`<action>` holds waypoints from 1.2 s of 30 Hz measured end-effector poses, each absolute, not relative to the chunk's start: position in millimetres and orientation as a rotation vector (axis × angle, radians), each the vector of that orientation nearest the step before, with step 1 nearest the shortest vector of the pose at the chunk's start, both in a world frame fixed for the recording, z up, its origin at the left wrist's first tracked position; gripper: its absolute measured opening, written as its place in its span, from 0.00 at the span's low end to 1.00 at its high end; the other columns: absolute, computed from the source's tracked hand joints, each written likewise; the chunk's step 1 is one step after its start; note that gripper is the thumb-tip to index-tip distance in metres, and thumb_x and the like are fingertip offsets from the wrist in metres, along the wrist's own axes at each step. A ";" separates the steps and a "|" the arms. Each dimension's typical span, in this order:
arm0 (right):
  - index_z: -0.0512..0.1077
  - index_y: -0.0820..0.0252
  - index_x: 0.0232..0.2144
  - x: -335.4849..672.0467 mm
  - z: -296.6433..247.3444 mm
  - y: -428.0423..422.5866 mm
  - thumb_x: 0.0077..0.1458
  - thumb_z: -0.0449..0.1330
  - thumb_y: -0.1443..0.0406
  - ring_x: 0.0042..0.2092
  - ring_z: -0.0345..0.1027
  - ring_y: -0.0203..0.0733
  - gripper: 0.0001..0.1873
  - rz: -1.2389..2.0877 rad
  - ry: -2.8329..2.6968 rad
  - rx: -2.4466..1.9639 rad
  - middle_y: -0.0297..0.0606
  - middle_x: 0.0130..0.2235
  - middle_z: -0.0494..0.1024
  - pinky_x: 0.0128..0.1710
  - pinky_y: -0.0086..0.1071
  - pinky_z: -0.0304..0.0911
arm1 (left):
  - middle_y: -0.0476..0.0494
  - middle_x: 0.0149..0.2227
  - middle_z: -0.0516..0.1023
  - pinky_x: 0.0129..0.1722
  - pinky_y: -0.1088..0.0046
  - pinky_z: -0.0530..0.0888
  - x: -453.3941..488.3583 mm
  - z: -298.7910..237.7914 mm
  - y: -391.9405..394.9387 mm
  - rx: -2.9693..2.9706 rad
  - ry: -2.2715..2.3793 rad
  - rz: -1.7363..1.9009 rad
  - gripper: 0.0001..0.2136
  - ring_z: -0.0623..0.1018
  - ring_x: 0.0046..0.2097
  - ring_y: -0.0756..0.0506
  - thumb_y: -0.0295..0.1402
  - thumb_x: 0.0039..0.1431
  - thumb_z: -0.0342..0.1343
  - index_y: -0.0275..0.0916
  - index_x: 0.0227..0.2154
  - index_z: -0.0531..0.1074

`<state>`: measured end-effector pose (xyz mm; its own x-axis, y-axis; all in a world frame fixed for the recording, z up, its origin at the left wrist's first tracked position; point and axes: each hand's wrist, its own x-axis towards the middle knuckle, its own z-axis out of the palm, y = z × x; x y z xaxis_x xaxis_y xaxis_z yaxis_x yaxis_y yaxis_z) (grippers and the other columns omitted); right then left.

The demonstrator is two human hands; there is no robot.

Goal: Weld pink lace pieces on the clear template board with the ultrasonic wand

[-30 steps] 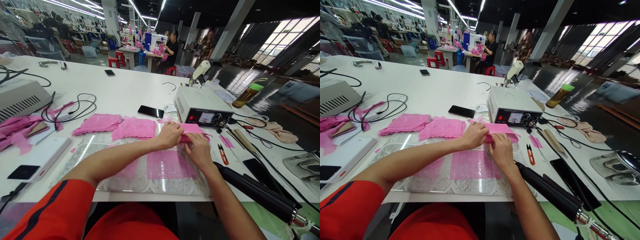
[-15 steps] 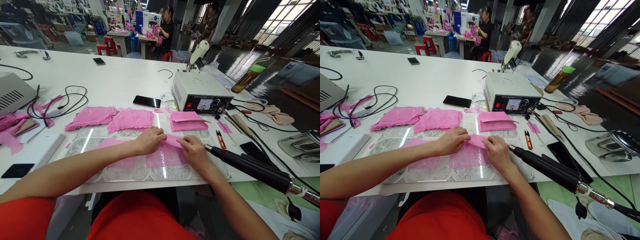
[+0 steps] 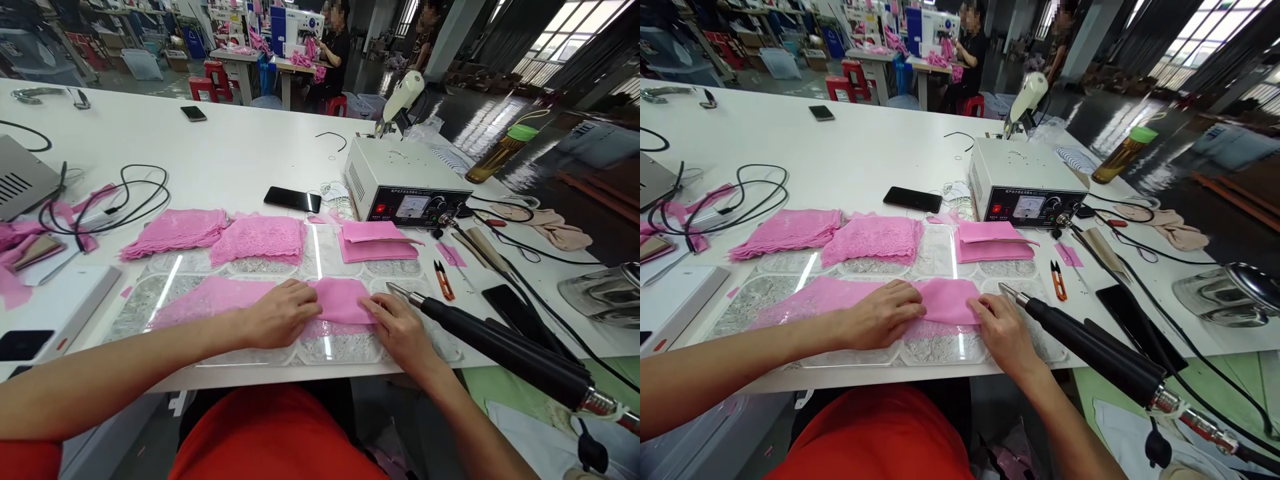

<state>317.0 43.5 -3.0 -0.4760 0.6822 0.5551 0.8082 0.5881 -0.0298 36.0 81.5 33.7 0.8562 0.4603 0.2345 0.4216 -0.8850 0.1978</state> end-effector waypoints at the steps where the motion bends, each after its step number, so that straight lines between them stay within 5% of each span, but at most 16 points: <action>1: 0.72 0.58 0.46 317.7 -3.5 43.2 0.55 0.51 0.78 0.41 0.70 0.40 0.20 -0.322 -2.290 -1.187 0.40 0.39 0.76 0.42 0.35 0.70 | 0.40 0.42 0.72 0.45 0.66 0.66 34.9 34.4 81.6 2.849 0.717 0.451 0.08 0.70 0.42 0.44 0.27 0.60 0.50 0.36 0.41 0.70; 7: 0.73 0.60 0.45 314.6 1.4 45.8 0.53 0.53 0.76 0.40 0.71 0.41 0.19 -0.258 -2.200 -1.220 0.40 0.37 0.77 0.41 0.35 0.70 | 0.34 0.46 0.71 0.49 0.56 0.65 48.8 34.5 82.3 2.808 0.918 0.454 0.27 0.70 0.46 0.38 0.54 0.55 0.56 0.35 0.46 0.68; 10: 0.73 0.61 0.45 307.6 11.1 50.5 0.54 0.53 0.74 0.39 0.72 0.42 0.17 -0.211 -2.151 -1.252 0.40 0.36 0.77 0.41 0.36 0.70 | 0.34 0.43 0.73 0.49 0.54 0.65 77.2 34.5 81.9 2.873 1.037 0.424 0.31 0.71 0.45 0.36 0.59 0.52 0.54 0.33 0.43 0.70; 16: 0.74 0.59 0.44 300.5 23.2 69.2 0.54 0.53 0.72 0.35 0.74 0.40 0.16 -0.117 -2.048 -1.322 0.38 0.37 0.80 0.36 0.33 0.70 | 0.40 0.36 0.77 0.46 0.60 0.67 100.4 36.7 107.3 2.888 1.230 0.268 0.07 0.75 0.39 0.42 0.32 0.56 0.56 0.34 0.36 0.73; 19: 0.75 0.58 0.44 300.5 22.8 85.3 0.53 0.52 0.73 0.37 0.75 0.40 0.18 -0.081 -2.017 -1.326 0.38 0.38 0.81 0.37 0.34 0.71 | 0.42 0.34 0.78 0.46 0.61 0.68 81.4 47.0 130.0 2.847 1.329 0.281 0.07 0.76 0.37 0.43 0.26 0.57 0.52 0.34 0.34 0.75; 26: 0.74 0.56 0.48 305.7 20.1 84.6 0.55 0.50 0.76 0.45 0.73 0.40 0.23 -0.129 -2.019 -1.193 0.39 0.44 0.80 0.45 0.36 0.71 | 0.46 0.36 0.80 0.61 0.54 0.58 42.3 51.6 113.6 2.950 1.070 0.522 0.11 0.76 0.42 0.45 0.25 0.61 0.49 0.38 0.37 0.77; 36: 0.71 0.58 0.53 319.8 -7.9 44.2 0.54 0.49 0.79 0.45 0.71 0.42 0.27 -0.246 -2.255 -1.188 0.38 0.44 0.81 0.48 0.40 0.72 | 0.41 0.40 0.78 0.62 0.50 0.55 26.9 40.1 73.9 3.013 0.740 0.379 0.13 0.74 0.46 0.42 0.24 0.53 0.49 0.36 0.40 0.73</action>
